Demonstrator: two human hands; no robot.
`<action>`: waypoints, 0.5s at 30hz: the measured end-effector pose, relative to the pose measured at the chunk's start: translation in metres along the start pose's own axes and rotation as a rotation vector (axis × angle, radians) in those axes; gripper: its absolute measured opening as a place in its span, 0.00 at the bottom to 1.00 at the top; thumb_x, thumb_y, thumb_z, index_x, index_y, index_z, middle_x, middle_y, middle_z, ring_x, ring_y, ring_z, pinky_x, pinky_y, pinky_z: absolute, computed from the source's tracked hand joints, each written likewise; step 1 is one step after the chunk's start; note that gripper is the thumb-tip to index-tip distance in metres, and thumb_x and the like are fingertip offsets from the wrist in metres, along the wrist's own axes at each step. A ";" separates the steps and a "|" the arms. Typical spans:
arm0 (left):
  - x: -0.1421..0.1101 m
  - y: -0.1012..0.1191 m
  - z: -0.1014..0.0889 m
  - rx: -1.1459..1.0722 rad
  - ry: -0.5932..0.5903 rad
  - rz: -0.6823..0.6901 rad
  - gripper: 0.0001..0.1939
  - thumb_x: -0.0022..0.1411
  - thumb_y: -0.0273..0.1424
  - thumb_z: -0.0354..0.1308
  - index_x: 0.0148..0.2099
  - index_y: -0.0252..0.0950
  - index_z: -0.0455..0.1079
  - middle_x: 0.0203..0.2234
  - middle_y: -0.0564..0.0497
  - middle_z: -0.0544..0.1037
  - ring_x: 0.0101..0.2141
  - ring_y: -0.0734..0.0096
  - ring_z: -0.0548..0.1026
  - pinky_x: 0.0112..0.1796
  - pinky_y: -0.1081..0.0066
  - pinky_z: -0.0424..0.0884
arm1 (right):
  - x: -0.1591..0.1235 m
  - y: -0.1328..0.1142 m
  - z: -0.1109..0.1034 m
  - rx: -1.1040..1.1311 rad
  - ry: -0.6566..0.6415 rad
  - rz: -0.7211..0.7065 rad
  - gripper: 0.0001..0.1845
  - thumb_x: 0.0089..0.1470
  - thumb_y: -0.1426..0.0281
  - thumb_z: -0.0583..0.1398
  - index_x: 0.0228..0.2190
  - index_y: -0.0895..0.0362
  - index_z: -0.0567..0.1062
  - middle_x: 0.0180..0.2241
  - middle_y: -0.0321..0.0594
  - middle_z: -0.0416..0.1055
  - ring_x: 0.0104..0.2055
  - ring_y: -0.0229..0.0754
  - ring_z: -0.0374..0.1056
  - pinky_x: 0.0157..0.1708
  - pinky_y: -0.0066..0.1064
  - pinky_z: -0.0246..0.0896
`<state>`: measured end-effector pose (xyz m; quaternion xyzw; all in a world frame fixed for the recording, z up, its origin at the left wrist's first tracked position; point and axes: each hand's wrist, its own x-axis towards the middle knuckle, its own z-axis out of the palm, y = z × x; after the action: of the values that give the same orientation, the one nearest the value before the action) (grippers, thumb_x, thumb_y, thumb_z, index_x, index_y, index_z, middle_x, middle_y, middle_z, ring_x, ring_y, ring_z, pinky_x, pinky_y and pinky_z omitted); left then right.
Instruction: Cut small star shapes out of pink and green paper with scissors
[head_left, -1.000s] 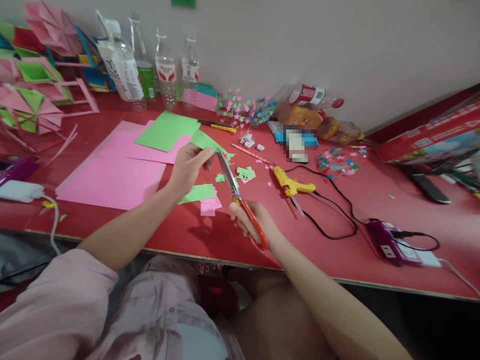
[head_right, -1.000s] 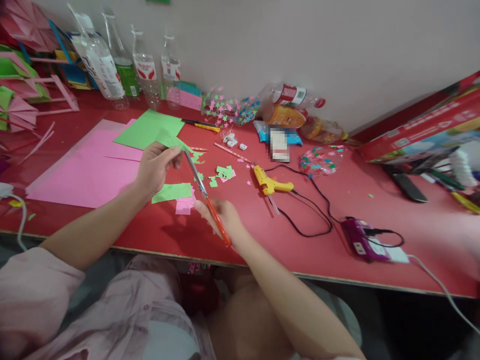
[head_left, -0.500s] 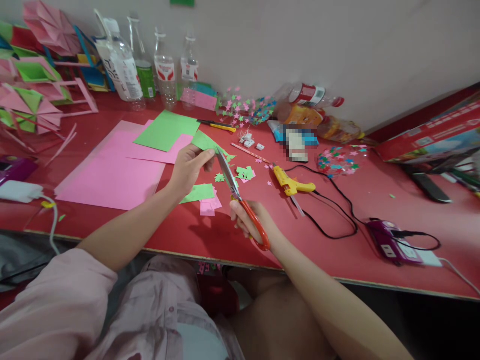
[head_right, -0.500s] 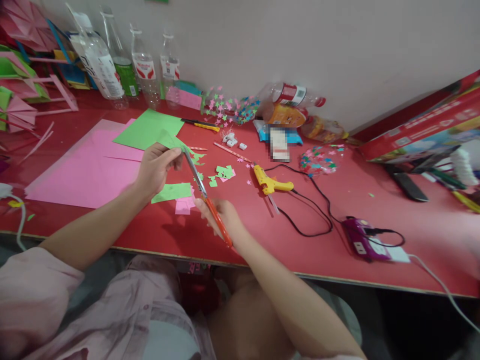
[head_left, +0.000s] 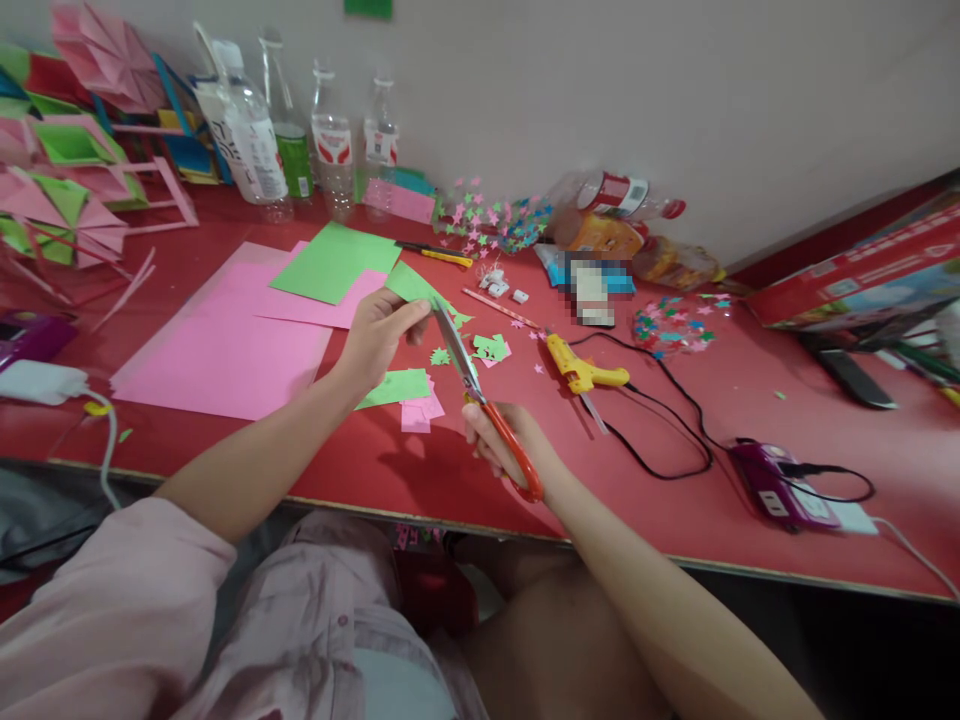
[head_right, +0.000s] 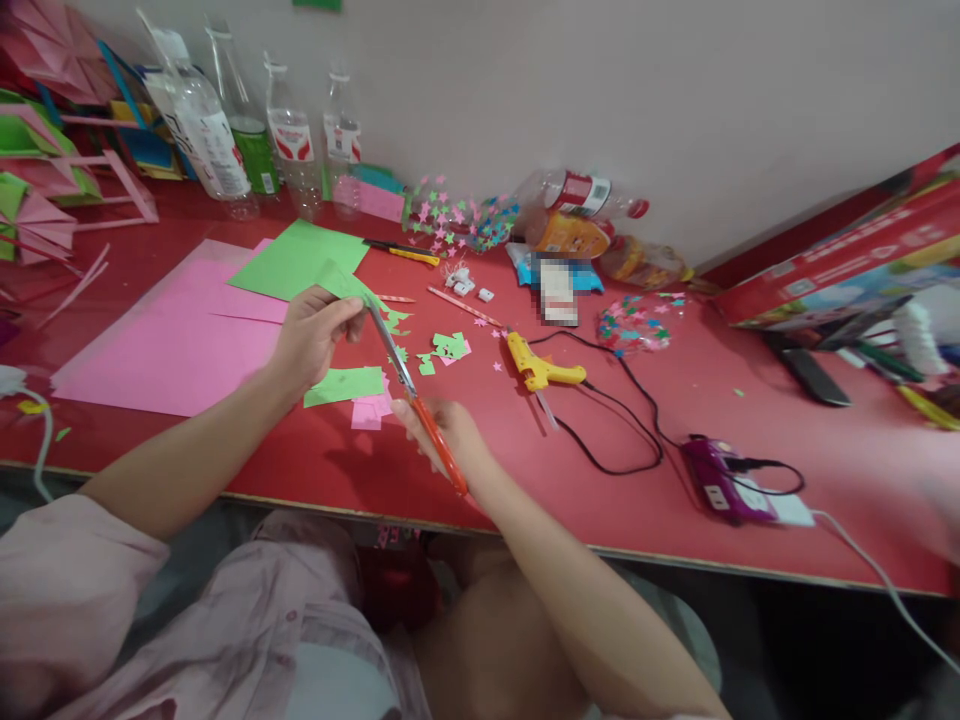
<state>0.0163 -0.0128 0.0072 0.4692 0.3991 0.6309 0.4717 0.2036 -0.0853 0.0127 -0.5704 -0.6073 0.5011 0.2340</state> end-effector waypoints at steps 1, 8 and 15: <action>0.000 0.001 0.000 0.006 -0.012 -0.007 0.13 0.55 0.27 0.58 0.19 0.35 0.67 0.12 0.56 0.69 0.16 0.84 0.65 0.22 0.78 0.63 | 0.000 0.000 -0.001 -0.008 -0.006 -0.010 0.30 0.47 0.41 0.57 0.20 0.55 0.65 0.12 0.29 0.56 0.12 0.32 0.53 0.12 0.26 0.51; -0.002 0.002 0.003 -0.020 -0.039 -0.028 0.12 0.54 0.26 0.58 0.19 0.35 0.67 0.12 0.56 0.69 0.16 0.84 0.65 0.22 0.78 0.62 | -0.001 0.002 0.000 -0.012 -0.007 -0.016 0.31 0.48 0.39 0.55 0.21 0.55 0.65 0.12 0.29 0.55 0.13 0.32 0.53 0.14 0.26 0.52; -0.002 0.002 0.004 -0.066 -0.023 -0.051 0.12 0.54 0.25 0.58 0.19 0.35 0.67 0.12 0.57 0.69 0.15 0.84 0.64 0.21 0.78 0.61 | -0.002 0.000 0.002 0.020 -0.004 -0.022 0.31 0.48 0.39 0.55 0.20 0.54 0.63 0.12 0.27 0.53 0.12 0.30 0.50 0.12 0.25 0.48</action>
<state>0.0197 -0.0148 0.0094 0.4503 0.3847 0.6260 0.5073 0.2025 -0.0877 0.0124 -0.5603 -0.6088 0.5059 0.2439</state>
